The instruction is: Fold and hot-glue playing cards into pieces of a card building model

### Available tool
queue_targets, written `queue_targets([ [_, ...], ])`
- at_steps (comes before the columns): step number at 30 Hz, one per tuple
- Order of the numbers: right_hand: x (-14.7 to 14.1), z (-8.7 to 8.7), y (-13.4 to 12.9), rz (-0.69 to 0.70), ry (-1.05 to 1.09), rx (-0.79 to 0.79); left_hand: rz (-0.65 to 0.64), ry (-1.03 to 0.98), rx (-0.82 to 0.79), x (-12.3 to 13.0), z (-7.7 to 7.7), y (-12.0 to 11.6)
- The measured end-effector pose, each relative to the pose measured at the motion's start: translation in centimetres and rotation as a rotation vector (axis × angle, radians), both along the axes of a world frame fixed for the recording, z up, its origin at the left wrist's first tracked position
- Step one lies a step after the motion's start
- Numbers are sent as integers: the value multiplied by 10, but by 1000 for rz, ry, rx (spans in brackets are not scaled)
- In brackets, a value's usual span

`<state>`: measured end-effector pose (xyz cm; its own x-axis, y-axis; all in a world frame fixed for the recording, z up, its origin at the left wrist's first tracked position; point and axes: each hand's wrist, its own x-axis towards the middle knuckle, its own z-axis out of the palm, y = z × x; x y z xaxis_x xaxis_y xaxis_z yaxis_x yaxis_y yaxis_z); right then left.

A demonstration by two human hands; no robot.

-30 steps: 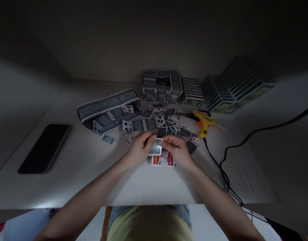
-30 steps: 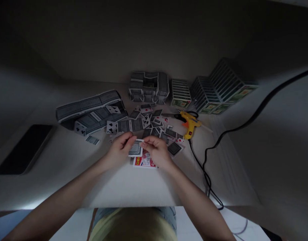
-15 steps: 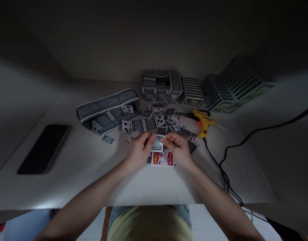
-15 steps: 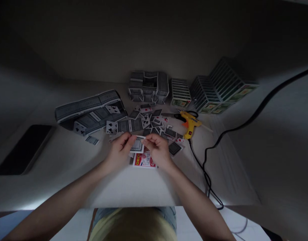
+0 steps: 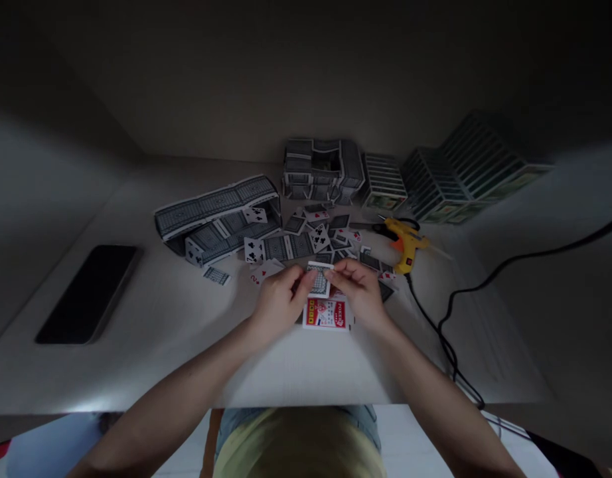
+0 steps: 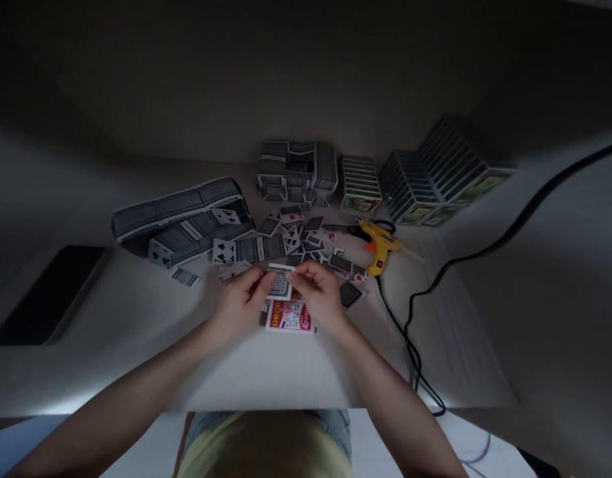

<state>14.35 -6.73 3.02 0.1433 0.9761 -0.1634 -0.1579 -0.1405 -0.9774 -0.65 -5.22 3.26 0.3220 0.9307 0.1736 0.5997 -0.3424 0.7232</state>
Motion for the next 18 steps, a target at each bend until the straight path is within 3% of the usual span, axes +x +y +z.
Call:
queue_targets([
  [10, 0, -2, 2, -4, 5, -13, -27, 100, 69, 1, -7, -1],
  [15, 3, -3, 3, -31, -5, -6, -32, -40, -14, -6, -2, 4],
  [18, 4, -3, 4, -27, -11, -21, -123, -78, 12, -9, 4, 7],
])
